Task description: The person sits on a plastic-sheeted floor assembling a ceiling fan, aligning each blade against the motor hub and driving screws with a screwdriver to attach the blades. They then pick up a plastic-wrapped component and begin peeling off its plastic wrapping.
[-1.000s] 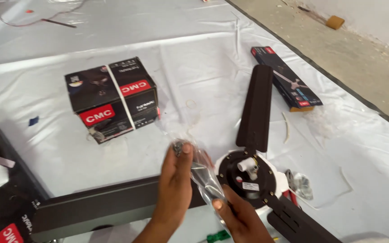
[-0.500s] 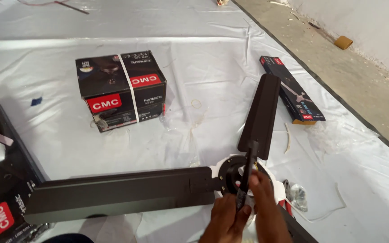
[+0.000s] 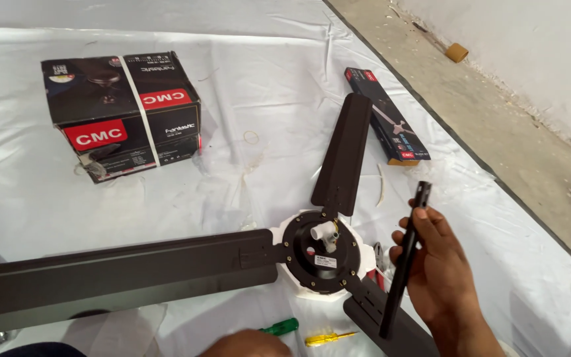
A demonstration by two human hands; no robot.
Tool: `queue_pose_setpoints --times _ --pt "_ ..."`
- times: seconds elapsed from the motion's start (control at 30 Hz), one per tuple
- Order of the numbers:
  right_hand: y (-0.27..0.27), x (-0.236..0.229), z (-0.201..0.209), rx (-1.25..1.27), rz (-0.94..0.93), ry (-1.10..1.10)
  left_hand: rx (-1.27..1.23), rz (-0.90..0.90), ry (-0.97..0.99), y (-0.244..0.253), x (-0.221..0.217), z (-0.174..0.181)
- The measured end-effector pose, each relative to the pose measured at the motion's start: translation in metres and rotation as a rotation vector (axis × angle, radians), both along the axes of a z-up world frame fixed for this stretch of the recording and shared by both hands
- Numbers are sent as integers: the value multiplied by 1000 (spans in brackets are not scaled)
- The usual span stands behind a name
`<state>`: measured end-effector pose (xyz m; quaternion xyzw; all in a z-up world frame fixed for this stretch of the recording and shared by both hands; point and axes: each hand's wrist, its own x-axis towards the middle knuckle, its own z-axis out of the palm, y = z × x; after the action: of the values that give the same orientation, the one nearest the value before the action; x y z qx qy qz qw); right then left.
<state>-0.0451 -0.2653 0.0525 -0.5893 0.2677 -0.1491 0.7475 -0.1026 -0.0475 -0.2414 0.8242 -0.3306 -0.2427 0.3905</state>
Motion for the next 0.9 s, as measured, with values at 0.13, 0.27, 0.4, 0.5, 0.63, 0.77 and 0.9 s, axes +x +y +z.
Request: queue_pose_setpoints --times 0.13,0.27,0.4,0.5,0.63,0.77,0.9 --pt "-5 3 -13 142 62 70 510 -98 -139 46 92 145" --pt "2 0 -23 132 171 89 19 612 -926 62 116 239" --pt "35 -3 -24 163 204 131 -291 791 -533 60 115 232" --pt "60 -10 -44 40 360 232 -476 624 266 47 109 229" --pt "85 -19 -77 -349 691 179 -435 249 206 41 103 221" --pt "83 -18 -102 -255 784 169 -367 207 254 55 111 199" --pt "83 -26 -120 -708 1227 214 209 -170 136 69 109 180"
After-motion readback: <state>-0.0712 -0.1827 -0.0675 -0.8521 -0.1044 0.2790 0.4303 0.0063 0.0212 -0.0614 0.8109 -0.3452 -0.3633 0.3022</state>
